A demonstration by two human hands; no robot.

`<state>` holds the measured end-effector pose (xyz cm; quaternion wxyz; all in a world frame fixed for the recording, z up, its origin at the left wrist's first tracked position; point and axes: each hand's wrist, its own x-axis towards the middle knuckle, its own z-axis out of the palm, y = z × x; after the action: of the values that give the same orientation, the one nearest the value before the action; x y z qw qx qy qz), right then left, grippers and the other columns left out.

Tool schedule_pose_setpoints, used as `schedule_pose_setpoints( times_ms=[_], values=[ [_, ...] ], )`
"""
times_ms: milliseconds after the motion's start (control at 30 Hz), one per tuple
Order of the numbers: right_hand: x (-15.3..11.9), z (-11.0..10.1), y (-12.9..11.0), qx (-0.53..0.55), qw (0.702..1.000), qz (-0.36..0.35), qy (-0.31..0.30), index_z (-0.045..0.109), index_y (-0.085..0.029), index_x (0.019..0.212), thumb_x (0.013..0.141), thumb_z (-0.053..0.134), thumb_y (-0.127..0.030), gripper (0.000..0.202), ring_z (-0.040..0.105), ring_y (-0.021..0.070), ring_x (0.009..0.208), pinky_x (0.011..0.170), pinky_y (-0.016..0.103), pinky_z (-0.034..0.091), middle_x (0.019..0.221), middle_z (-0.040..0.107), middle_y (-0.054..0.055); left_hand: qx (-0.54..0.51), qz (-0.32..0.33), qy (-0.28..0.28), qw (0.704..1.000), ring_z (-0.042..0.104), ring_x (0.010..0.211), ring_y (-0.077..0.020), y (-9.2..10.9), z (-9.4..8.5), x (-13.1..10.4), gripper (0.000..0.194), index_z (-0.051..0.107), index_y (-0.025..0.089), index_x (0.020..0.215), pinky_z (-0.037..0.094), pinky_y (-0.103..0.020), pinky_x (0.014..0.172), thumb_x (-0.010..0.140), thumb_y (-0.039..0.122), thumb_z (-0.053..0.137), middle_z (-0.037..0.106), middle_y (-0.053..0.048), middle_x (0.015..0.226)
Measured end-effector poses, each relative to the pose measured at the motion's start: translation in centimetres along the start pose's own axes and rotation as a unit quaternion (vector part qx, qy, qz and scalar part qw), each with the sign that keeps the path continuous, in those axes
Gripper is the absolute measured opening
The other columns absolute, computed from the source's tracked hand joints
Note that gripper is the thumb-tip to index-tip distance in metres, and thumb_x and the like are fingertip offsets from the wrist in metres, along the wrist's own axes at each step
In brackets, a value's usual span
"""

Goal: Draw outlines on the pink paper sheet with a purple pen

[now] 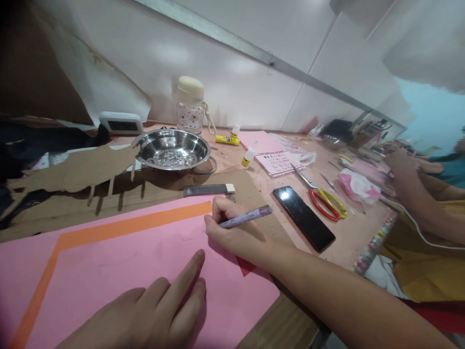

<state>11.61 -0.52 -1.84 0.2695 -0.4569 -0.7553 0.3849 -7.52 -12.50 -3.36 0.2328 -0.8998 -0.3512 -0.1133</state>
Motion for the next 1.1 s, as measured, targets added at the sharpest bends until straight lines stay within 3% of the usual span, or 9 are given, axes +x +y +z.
schedule_pose_setpoints(
  times_ms=[667,933,1100],
  values=[
    [0.1,0.1,0.3,0.009,1.000,-0.017,-0.003,0.035,-0.025,0.069,0.094,0.061,-0.028,0.036,0.040,0.0138,0.061,0.058,0.030,0.035,0.066,0.041,-0.006,-0.019,-0.006,-0.006,1.000,0.060,0.049,-0.0092,0.2,0.5,-0.2,0.027,0.070,0.021,0.110,0.040,-0.023,0.037,0.085,0.011,0.068,0.079,-0.013,0.131],
    [0.0,0.0,0.3,0.002,1.000,-0.020,-0.008,0.035,-0.026,0.069,0.093,0.060,-0.028,0.035,0.041,0.0135,0.060,0.059,0.030,0.035,0.066,0.041,-0.006,-0.014,0.001,-0.008,1.000,0.060,0.048,-0.0109,0.4,0.7,-0.3,0.027,0.068,0.019,0.111,0.040,-0.024,0.037,0.087,0.008,0.061,0.078,-0.015,0.130],
    [0.1,-0.1,-0.1,-0.017,0.999,-0.028,-0.008,0.034,-0.026,0.067,0.088,0.058,-0.028,0.032,0.038,0.0130,0.057,0.056,0.029,0.033,0.062,0.038,-0.007,-0.043,-0.066,0.082,0.994,0.054,0.041,-0.0137,1.7,2.5,-0.2,0.030,0.067,0.020,0.099,0.032,-0.029,0.032,0.077,0.002,0.057,0.082,-0.015,0.119]
  ],
)
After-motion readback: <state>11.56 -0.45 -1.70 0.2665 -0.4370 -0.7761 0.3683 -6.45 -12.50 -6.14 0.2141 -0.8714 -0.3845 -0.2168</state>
